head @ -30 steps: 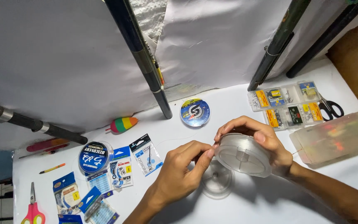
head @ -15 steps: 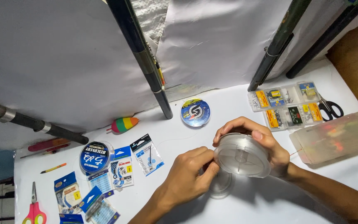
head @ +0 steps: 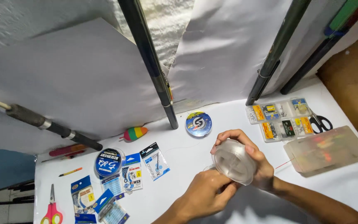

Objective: Spooling fishing line by hand from a larger supply spool onto a smaller handheld spool.

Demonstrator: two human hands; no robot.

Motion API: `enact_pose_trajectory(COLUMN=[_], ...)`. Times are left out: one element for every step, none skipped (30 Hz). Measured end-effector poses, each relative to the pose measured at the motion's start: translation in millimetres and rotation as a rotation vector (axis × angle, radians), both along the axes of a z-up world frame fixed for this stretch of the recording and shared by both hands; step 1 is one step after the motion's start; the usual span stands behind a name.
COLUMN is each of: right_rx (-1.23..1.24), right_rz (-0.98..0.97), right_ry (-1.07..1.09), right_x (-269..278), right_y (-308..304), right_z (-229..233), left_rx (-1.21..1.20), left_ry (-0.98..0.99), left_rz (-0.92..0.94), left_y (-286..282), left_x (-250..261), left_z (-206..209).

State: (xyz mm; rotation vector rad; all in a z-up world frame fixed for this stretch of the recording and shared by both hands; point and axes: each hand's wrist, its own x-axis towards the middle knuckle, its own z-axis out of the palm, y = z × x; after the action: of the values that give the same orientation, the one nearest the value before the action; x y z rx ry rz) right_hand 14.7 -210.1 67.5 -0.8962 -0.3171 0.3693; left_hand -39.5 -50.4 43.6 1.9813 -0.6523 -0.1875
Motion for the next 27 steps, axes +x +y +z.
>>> enact_pose_trajectory(right_rx=[0.001, -0.034, -0.07, -0.069, -0.255, -0.441, -0.441, -0.48, -0.518, -0.517, -0.553, -0.588, -0.597, -0.586, -0.576, -0.585, -0.58, -0.574, -0.579, -0.603, -0.624, -0.626, -0.706, -0.783, -0.785, -0.696, -0.609], right_rz=[0.0, -0.03, -0.057, -0.053, -0.103, -0.155, -0.16, -0.177, -0.188, -0.187, -0.313, -0.44, -0.437, -0.553, -0.662, -0.652, -0.659, -0.667, -0.659, -0.593, -0.531, -0.528, -0.441, -0.352, -0.337, -0.251, -0.174], right_ry=[-0.008, -0.021, -0.031, -0.038, -0.145, -0.253, -0.256, -0.361, -0.463, -0.462, -0.503, -0.543, -0.532, -0.51, -0.484, -0.471, -0.48, -0.488, -0.474, -0.486, -0.499, -0.486, -0.519, -0.551, -0.535, -0.477, -0.42], right_x=[-1.3, -2.4, -3.1, -2.0, -0.2, 1.9, 4.7, 7.8, 9.4, 12.3, 12.6, 13.1, 11.3, 9.6, 6.5, 5.3, 2.8, 0.1, 0.3, 0.4, 0.6, 0.7, -1.5, -3.9, -4.9, -6.2, -6.9], right_y=[0.1, 0.4, 0.9, -0.4, -0.1, 0.0, 2.5, 5.0, 8.0, 12.1, 15.9, 19.5, 22.1, 24.7, 27.8, 25.0, 24.0, 22.6, 18.9, 14.6, 11.0, 9.1, 6.3, 3.8, 2.1, 0.3, -3.1], right_z=[-1.6, -3.6, -5.9, -1.0, 3.0, 6.2, 13.9, 20.3, 25.7, 28.8, 31.3, 33.0, 32.6, 31.5, 30.2, 26.9, 22.6, 18.4, 10.1, 2.0, -6.4, -11.0, -15.5, -20.3, -32.6, -44.8, -56.1], left_rx=[0.001, 0.037, 0.073, 0.075, 0.204, 0.333, 0.333, 0.386, 0.438, 0.439, 0.424, 0.41, 0.403, 0.284, 0.165, 0.159, 0.161, 0.162, 0.161, 0.111, 0.062, 0.062, -0.052, -0.168, -0.17, -0.288, -0.407], left_ry=[-0.008, -0.018, -0.026, -0.032, -0.015, 0.004, -0.001, -0.001, 0.004, 0.006, -0.024, -0.053, -0.042, -0.075, -0.102, -0.085, -0.056, -0.026, -0.01, 0.053, 0.112, 0.125, 0.12, 0.113, 0.133, 0.22, 0.305], left_rz=[0.0, -0.041, -0.078, -0.074, -0.124, -0.174, -0.177, -0.185, -0.188, -0.187, -0.135, -0.084, -0.088, -0.054, -0.012, -0.01, -0.023, -0.036, -0.035, -0.069, -0.105, -0.106, -0.127, -0.147, -0.138, -0.098, -0.061], left_y=[0.0, 0.1, 0.1, 1.8, 5.0, 8.0, 8.9, 9.7, 10.7, 7.1, 3.2, -0.9, -5.1, -9.4, -13.5, -11.9, -9.1, -6.7, -1.9, 2.3, 7.3, 11.8, 15.4, 19.4, 25.1, 30.7, 35.3], left_x=[-0.4, -0.6, -1.2, 1.2, 3.9, 6.9, 9.2, 11.8, 12.0, 14.1, 13.6, 13.3, 10.4, 7.5, 2.7, -1.0, -6.5, -12.3, -14.5, -16.5, -17.8, -13.1, -10.9, -8.8, -2.2, 4.3, 12.2], left_z=[5.5, 10.7, 15.6, 22.6, 29.1, 34.9, 41.1, 46.0, 50.2, 56.2, 61.8, 66.6, 66.3, 65.5, 64.9, 63.7, 62.2, 60.9, 63.8, 66.9, 69.8, 67.3, 64.8, 61.8, 58.1, 54.3, 50.2])
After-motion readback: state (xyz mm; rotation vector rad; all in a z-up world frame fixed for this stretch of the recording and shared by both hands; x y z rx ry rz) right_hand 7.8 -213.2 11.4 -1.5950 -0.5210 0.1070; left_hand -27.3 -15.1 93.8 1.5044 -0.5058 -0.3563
